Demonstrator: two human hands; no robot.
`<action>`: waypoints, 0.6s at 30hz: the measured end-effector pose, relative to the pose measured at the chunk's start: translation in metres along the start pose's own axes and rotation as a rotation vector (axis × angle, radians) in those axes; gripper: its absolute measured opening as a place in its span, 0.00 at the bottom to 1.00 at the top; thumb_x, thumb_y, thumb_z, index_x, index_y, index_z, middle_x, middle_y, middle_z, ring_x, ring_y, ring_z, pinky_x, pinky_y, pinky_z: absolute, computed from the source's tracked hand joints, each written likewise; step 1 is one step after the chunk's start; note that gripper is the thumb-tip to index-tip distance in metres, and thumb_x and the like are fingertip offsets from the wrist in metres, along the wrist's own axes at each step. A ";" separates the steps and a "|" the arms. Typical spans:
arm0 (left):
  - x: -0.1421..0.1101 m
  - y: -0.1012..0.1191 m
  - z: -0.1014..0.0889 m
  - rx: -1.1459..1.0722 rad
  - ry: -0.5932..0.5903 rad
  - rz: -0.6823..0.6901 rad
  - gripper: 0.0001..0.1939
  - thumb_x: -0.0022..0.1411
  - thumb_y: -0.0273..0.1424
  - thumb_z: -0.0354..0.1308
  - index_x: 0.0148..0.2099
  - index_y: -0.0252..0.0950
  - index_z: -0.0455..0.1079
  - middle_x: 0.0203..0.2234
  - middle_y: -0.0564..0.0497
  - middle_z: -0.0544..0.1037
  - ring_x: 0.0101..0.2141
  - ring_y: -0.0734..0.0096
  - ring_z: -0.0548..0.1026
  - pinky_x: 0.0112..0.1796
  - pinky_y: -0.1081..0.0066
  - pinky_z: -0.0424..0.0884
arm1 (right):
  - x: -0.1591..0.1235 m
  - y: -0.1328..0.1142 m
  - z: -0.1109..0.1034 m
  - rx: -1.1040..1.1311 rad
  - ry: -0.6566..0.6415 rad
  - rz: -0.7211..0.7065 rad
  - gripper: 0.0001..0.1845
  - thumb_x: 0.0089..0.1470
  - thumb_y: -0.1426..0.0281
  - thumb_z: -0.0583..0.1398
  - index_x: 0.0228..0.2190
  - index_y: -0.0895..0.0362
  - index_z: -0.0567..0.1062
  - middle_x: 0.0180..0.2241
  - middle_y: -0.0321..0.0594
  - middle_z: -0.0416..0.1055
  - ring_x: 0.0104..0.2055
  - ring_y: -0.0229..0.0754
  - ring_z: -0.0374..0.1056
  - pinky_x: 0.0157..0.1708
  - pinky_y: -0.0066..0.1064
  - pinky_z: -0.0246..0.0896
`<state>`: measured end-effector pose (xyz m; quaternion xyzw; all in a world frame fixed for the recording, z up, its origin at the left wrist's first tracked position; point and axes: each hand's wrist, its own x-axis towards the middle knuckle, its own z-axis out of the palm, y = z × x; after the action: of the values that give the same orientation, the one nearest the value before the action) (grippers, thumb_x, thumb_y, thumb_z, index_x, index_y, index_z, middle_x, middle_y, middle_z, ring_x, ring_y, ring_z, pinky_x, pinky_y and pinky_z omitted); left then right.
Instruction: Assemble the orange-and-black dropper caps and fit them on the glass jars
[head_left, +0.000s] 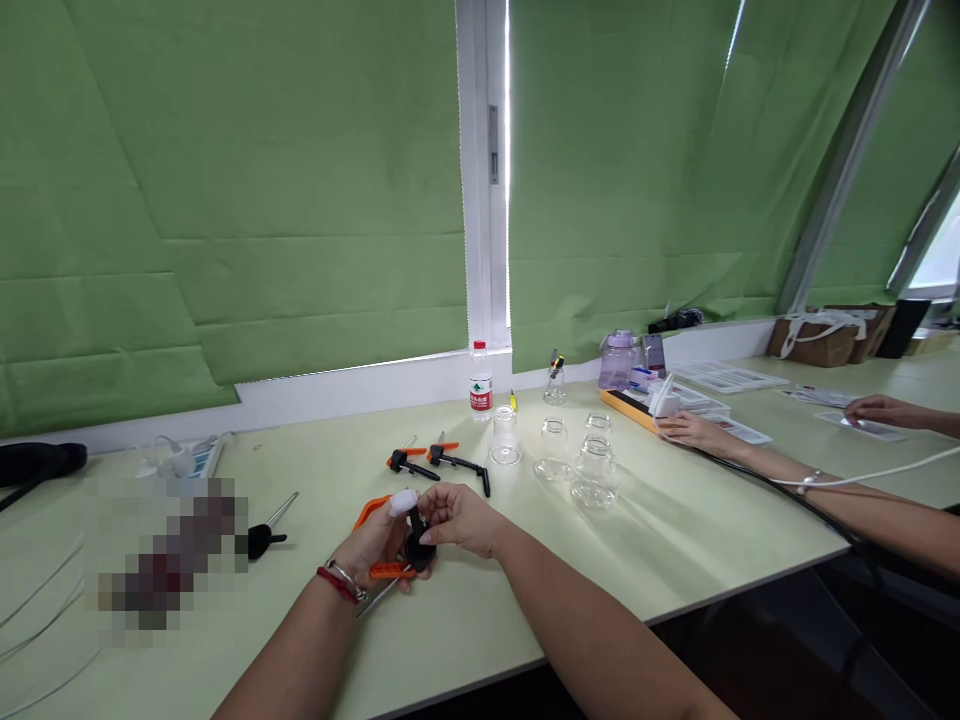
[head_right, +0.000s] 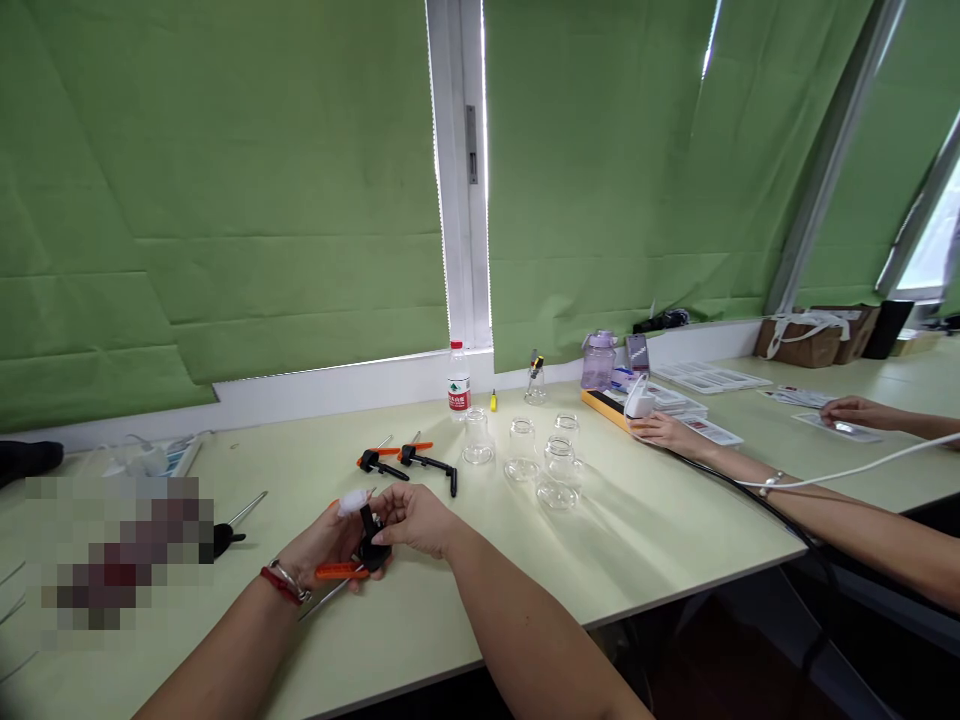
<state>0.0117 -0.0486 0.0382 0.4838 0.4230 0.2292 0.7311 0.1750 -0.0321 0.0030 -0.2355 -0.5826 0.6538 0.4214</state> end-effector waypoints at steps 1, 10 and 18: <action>0.000 0.000 0.000 -0.004 0.001 -0.003 0.25 0.56 0.53 0.45 0.43 0.36 0.59 0.26 0.42 0.75 0.21 0.60 0.76 0.12 0.75 0.64 | 0.000 0.001 0.000 -0.004 -0.002 -0.004 0.23 0.27 0.72 0.72 0.28 0.59 0.70 0.26 0.31 0.68 0.28 0.32 0.64 0.33 0.28 0.60; 0.000 0.000 0.000 -0.019 -0.009 0.004 0.24 0.57 0.52 0.45 0.43 0.37 0.60 0.25 0.43 0.75 0.22 0.58 0.76 0.11 0.76 0.62 | 0.001 0.003 0.000 -0.012 0.016 -0.007 0.23 0.26 0.70 0.72 0.23 0.59 0.65 0.28 0.32 0.68 0.28 0.32 0.63 0.31 0.28 0.59; -0.001 0.000 0.001 -0.007 -0.022 0.022 0.23 0.58 0.52 0.44 0.41 0.37 0.58 0.25 0.43 0.75 0.22 0.58 0.76 0.12 0.74 0.65 | 0.001 0.005 -0.001 -0.026 0.000 -0.008 0.22 0.28 0.70 0.71 0.25 0.58 0.66 0.27 0.31 0.67 0.28 0.32 0.63 0.32 0.28 0.60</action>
<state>0.0117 -0.0496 0.0384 0.4883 0.4087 0.2332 0.7349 0.1737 -0.0308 -0.0014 -0.2385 -0.5923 0.6444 0.4209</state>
